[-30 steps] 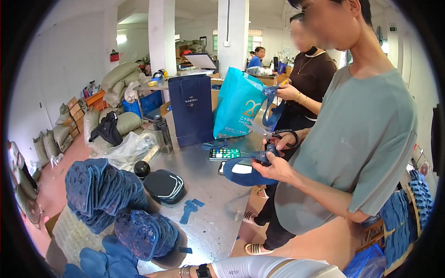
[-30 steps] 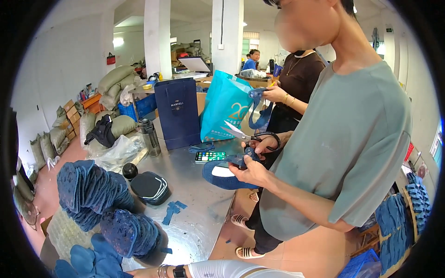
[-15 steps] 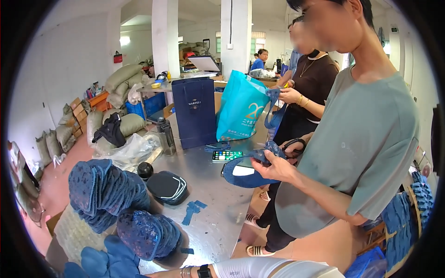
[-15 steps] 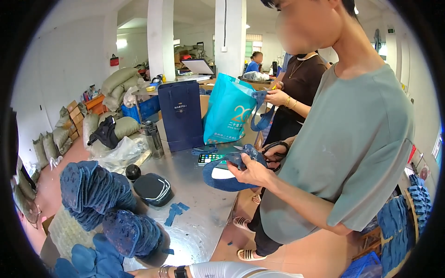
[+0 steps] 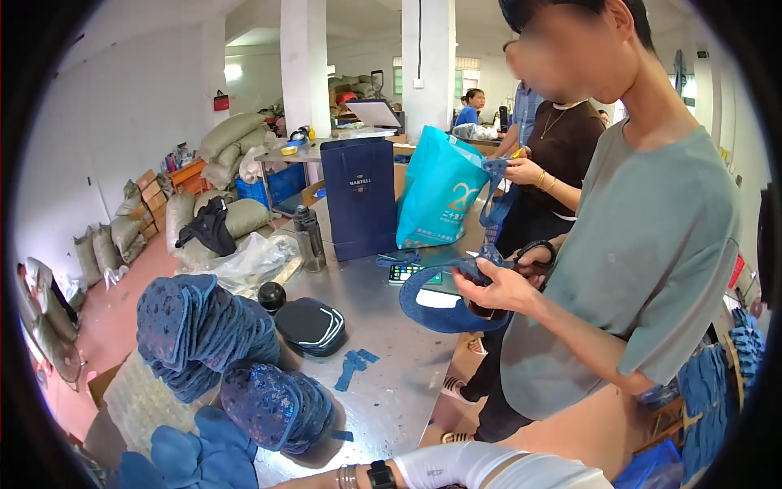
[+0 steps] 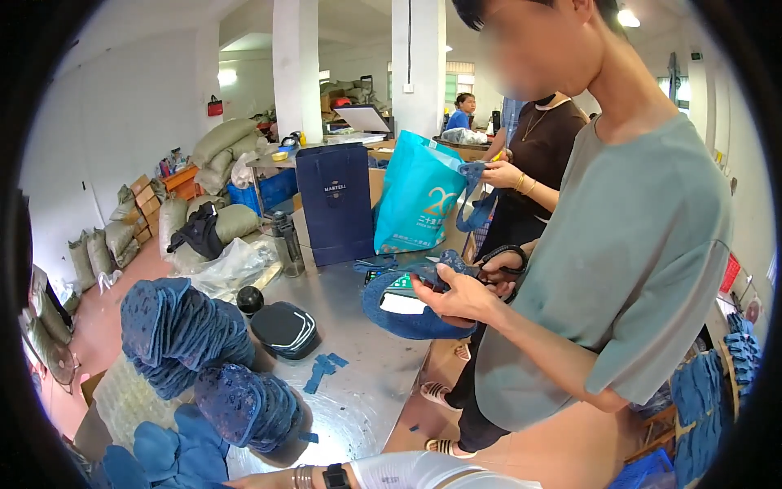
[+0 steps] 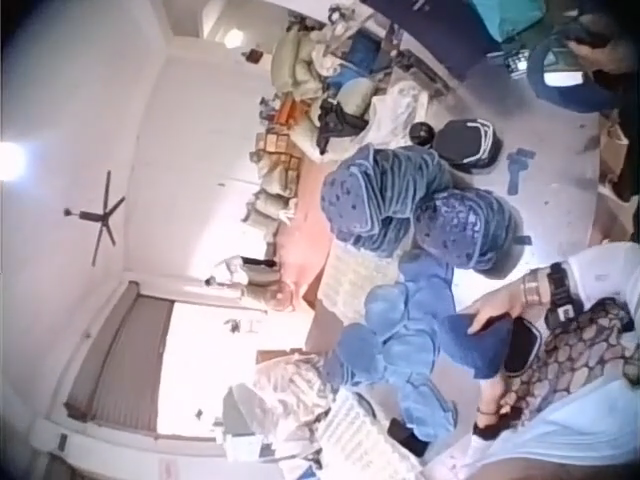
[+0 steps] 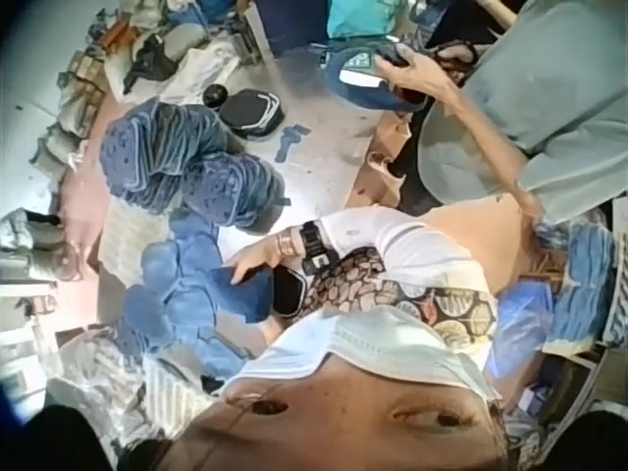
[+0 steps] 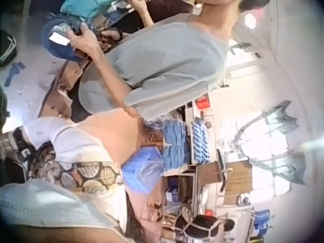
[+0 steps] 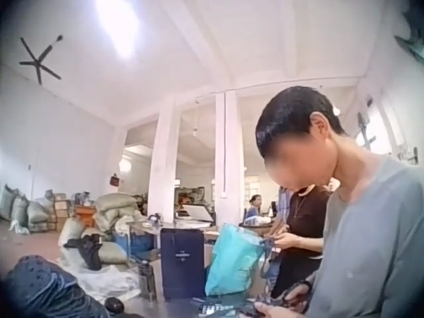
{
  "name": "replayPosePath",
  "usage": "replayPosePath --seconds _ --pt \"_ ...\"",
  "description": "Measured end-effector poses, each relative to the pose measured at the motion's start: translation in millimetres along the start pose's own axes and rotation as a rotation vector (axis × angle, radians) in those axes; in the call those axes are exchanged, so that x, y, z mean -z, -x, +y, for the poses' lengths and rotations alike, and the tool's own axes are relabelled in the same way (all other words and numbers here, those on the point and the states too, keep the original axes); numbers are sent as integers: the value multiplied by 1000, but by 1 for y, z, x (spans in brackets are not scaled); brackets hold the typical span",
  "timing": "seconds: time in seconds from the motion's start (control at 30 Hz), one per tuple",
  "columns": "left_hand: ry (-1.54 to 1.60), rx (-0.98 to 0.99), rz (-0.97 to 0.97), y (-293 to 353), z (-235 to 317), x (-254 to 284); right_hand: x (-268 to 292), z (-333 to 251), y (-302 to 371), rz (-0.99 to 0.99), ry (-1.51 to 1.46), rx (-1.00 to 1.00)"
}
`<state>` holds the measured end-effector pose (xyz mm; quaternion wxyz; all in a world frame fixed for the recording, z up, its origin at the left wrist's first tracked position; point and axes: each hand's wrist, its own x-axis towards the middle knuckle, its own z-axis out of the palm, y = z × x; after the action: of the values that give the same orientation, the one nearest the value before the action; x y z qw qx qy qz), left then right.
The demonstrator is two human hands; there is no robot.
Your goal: Inspecting and organizing blue shoe upper components on a metal workbench in a shoe manufacturing facility.
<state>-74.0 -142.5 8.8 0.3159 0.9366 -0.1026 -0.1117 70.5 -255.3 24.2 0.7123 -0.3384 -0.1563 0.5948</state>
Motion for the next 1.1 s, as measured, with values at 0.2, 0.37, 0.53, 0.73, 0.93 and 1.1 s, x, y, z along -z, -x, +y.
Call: replayPosePath --seconds 0.2,0.37,0.53,0.73,0.93,1.1 --pt "421 46 -64 -23 -3 -2 1 27 18 -47 50 -8" --pt "765 85 -131 -52 -1 -5 1 29 29 37 -48 6" --pt "1127 168 -145 -72 1 -6 -3 35 27 48 24 -40" --pt "1644 583 159 10 -20 -21 -4 11 62 40 -157 -134" --pt "1135 526 229 39 19 3 -11 17 70 119 388 -120" --pt "1027 396 430 32 17 -16 -5 28 71 364 1022 -44"
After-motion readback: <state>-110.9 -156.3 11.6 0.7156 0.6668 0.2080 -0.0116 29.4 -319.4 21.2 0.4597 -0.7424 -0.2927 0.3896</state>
